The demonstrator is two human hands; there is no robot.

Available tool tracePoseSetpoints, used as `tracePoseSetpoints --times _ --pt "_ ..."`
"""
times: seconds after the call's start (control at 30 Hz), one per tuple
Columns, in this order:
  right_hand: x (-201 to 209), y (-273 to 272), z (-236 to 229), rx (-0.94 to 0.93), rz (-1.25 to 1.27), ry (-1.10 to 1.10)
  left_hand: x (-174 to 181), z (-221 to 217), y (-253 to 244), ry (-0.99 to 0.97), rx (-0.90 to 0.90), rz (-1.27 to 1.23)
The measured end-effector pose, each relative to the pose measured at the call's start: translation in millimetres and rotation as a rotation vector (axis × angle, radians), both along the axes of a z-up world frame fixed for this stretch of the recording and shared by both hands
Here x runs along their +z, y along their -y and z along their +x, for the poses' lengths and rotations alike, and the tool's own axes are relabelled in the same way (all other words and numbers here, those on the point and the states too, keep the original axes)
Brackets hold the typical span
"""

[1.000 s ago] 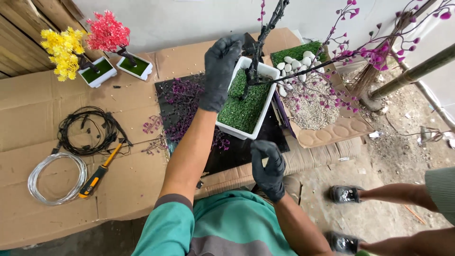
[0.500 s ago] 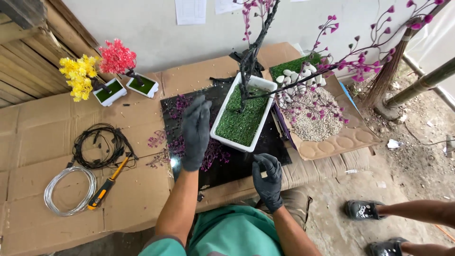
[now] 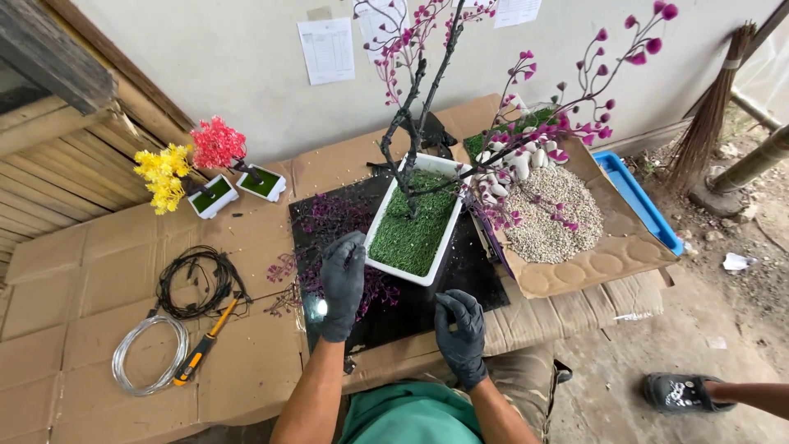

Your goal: The person attaches small purple artificial flowers to the branches of a black artificial tree using black wire. They repeatedly pick up flowers, wrap the wire around the stems and branches, and secure them in place within a white rectangular planter filled with green moss.

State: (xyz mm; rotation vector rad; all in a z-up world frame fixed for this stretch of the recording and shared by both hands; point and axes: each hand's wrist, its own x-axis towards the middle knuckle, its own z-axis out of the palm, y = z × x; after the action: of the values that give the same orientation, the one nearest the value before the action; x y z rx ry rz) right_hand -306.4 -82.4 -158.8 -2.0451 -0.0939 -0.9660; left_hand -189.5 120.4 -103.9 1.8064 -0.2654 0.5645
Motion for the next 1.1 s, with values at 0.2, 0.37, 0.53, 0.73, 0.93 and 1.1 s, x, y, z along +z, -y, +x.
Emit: tracePoseSetpoints --times 0.2,0.37,0.53,0.73,0.93,1.1 --pt "0 4 0 -0.011 0.021 0.011 -9 -4 7 0.015 0.035 -0.009" --pt "1 8 -1 0.019 0.076 0.011 -2 -9 10 -0.056 0.051 0.027" --pt "2 9 -1 0.038 0.085 0.018 -13 -10 14 -0.062 0.069 -0.035" --pt "0 6 0 0.046 0.069 -0.007 -15 -9 9 -0.020 0.102 -0.012" --pt "-1 -3 5 0.030 0.123 -0.090 -12 6 -16 0.265 0.117 0.257" --pt "-9 -14 6 0.004 0.035 -0.109 -10 9 -41 0.326 -0.048 0.288"
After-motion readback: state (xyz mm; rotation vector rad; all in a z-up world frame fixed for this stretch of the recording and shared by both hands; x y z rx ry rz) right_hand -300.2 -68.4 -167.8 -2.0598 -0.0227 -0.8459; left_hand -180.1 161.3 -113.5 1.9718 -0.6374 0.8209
